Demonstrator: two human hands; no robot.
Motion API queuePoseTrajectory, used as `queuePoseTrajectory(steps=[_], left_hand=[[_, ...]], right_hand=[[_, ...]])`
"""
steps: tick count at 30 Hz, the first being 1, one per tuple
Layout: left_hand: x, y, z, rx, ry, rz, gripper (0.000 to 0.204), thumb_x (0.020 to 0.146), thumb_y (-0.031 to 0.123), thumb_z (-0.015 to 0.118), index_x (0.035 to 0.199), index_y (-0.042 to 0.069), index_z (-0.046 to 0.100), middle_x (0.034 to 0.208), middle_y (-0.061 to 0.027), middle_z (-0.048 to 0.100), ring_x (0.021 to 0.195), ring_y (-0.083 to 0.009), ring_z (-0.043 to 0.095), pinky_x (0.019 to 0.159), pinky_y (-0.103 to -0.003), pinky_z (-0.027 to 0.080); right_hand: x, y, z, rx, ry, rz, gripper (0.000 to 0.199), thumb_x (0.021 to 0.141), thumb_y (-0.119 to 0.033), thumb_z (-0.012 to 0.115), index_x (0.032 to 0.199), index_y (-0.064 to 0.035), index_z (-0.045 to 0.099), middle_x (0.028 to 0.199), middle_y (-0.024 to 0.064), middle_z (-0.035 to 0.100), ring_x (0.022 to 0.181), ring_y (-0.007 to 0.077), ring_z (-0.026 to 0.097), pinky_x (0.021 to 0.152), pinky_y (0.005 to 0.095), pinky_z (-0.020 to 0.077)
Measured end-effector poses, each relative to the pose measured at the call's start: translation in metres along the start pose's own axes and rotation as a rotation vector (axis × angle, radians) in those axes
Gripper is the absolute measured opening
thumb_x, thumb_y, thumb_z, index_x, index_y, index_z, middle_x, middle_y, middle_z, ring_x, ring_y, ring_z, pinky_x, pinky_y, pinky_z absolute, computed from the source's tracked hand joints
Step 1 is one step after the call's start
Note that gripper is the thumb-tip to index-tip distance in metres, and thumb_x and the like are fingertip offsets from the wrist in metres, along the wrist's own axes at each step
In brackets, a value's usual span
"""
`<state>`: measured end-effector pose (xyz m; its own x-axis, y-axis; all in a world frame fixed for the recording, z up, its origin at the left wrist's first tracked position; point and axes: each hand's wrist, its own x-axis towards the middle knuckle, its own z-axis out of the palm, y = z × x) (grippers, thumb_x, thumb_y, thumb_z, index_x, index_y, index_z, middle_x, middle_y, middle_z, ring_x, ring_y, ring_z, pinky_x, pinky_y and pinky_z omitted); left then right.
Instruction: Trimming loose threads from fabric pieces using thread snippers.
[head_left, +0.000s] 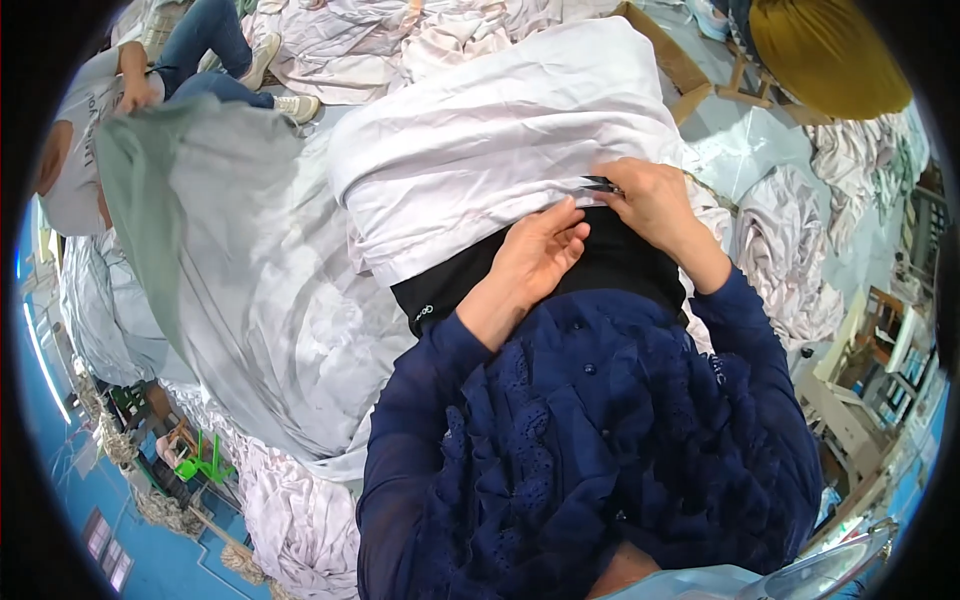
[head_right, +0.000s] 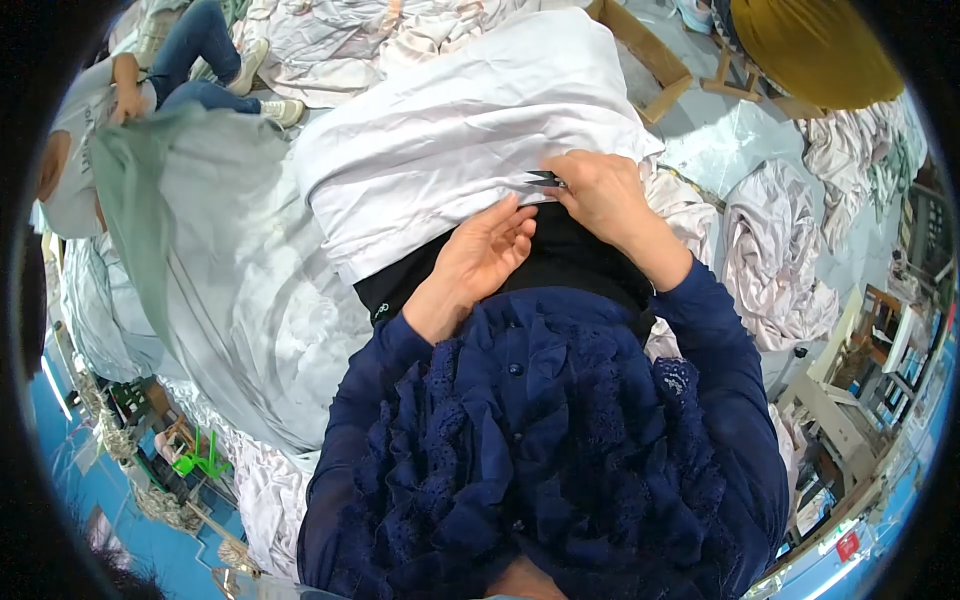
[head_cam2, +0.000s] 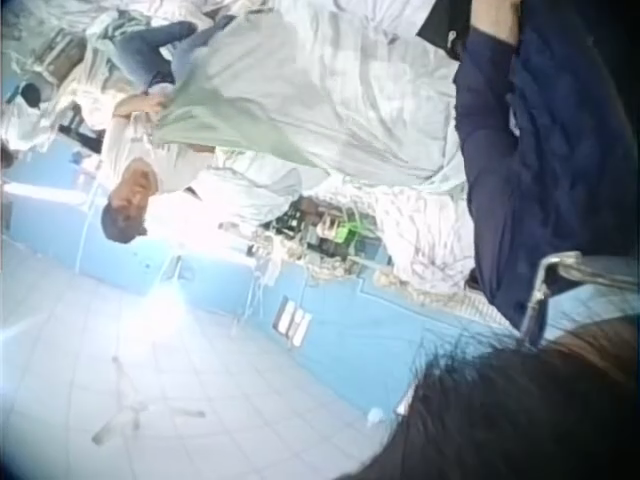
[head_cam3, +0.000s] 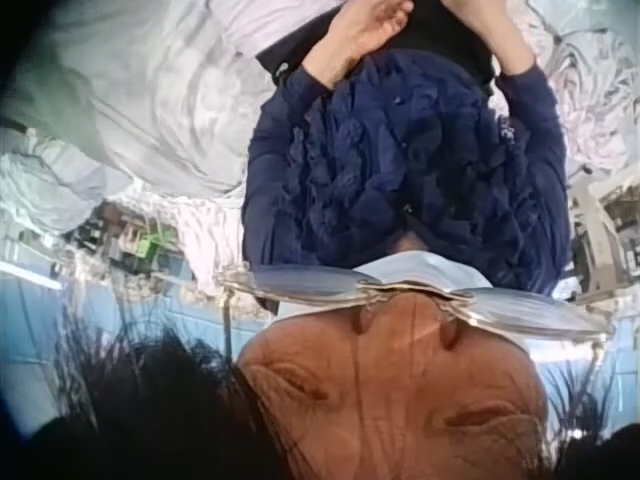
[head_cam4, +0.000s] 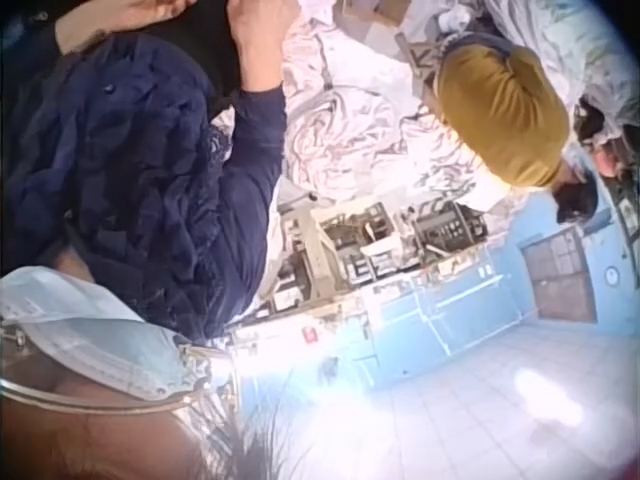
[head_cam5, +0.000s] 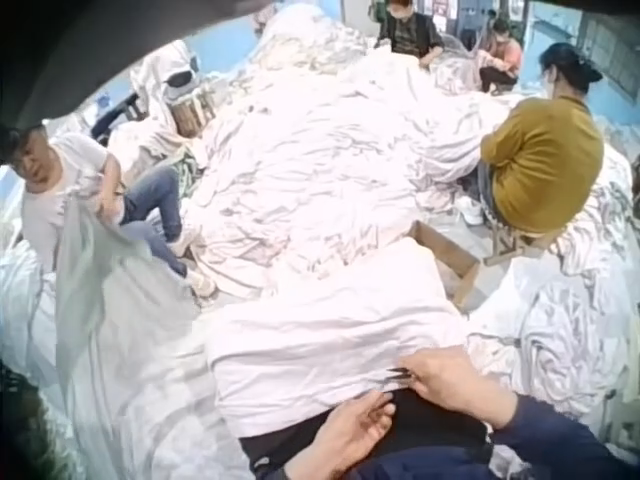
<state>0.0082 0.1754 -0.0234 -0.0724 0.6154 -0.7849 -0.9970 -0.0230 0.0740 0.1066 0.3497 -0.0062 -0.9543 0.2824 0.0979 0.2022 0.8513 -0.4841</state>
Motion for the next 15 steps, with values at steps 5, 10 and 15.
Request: queuePoseTrajectory(steps=[5, 10, 15], left_hand=[[0.018, -0.005, 0.001, -0.028, 0.087, 0.074, 0.013, 0.089, 0.010, 0.069, 0.098, 0.002, 0.061, 0.085, -0.0061, 0.063, 0.071, -0.0153, 0.061, 0.058, -0.023, 0.051], [0.008, -0.005, -0.004, 0.053, 0.015, 0.159, 0.013, 0.090, 0.005, 0.066, 0.100, -0.001, 0.061, 0.090, -0.0086, 0.064, 0.079, -0.0181, 0.065, 0.061, -0.023, 0.054], [0.000, -0.005, 0.008, 0.035, -0.094, 0.175, 0.016, 0.094, 0.004, 0.059, 0.106, -0.007, 0.057, 0.099, -0.0142, 0.064, 0.091, -0.0250, 0.067, 0.073, -0.028, 0.059]], right_hand=[[0.001, 0.000, -0.009, 0.117, 0.002, 0.064, 0.015, 0.072, -0.004, 0.074, 0.084, -0.0045, 0.065, 0.078, 0.0100, 0.060, 0.068, 0.0281, 0.060, 0.061, 0.0356, 0.0463], [0.004, 0.000, -0.025, 0.232, 0.028, 0.070, 0.014, 0.073, 0.001, 0.071, 0.083, -0.0009, 0.061, 0.077, 0.0095, 0.056, 0.067, 0.0265, 0.058, 0.060, 0.0338, 0.0436], [0.003, -0.007, -0.021, 0.888, 0.013, 0.277, 0.010, 0.087, -0.008, 0.065, 0.083, -0.0012, 0.060, 0.071, 0.0022, 0.058, 0.059, 0.0133, 0.055, 0.054, 0.0259, 0.0426]])
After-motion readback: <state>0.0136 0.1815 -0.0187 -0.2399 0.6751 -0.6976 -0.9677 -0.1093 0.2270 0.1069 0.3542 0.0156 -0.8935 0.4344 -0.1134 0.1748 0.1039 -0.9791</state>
